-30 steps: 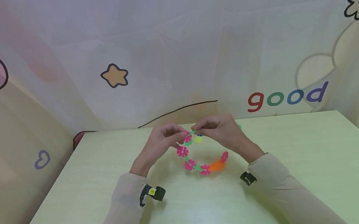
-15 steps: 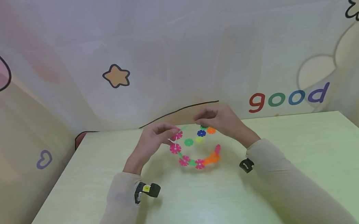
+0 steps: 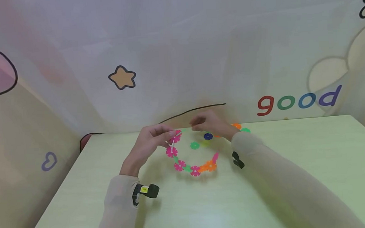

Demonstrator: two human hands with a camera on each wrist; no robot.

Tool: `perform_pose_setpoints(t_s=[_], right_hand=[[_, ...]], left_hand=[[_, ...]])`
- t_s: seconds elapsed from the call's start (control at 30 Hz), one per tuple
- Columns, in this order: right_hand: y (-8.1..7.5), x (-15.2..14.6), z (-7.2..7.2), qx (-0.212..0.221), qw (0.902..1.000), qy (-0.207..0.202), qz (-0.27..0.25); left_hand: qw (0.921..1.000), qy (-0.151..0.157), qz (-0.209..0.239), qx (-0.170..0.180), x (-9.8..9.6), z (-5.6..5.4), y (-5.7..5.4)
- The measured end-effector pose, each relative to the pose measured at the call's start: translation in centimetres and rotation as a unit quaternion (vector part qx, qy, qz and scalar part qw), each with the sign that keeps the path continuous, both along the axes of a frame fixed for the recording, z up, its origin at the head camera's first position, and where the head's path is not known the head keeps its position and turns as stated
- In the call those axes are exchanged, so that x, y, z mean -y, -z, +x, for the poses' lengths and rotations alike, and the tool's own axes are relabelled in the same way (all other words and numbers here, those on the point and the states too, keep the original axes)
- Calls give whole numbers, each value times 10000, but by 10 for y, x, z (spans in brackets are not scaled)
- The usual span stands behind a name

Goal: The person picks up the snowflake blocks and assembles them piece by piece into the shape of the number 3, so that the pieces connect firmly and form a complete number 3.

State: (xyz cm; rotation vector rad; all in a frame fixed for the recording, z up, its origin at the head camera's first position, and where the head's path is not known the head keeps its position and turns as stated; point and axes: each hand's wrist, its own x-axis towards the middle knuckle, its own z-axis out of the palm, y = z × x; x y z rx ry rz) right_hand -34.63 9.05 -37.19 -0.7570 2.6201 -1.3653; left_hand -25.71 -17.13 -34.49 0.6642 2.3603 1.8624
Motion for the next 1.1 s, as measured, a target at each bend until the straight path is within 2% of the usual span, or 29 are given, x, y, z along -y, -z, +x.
perform_pose_setpoints(t_s=[0.23, 0.57, 0.7, 0.87, 1.1], right_hand=[[11, 21, -15, 176, 9987, 7, 478], [12, 47, -20, 214, 9936, -204, 1091], [15, 53, -25, -30, 9903, -375, 1338], [15, 57, -27, -501, 9812, -611, 1764], [19, 59, -27, -616, 9775, -436, 1972]], left_hand=[[10000, 45, -1, -15, 4, -1, 0], [10000, -51, 19, -33, 7, 0, -2], [9999, -87, 30, -50, 7, 0, -3], [9999, -122, 53, -31, 7, -1, -4], [9998, -143, 101, -20, 8, -1, -3]])
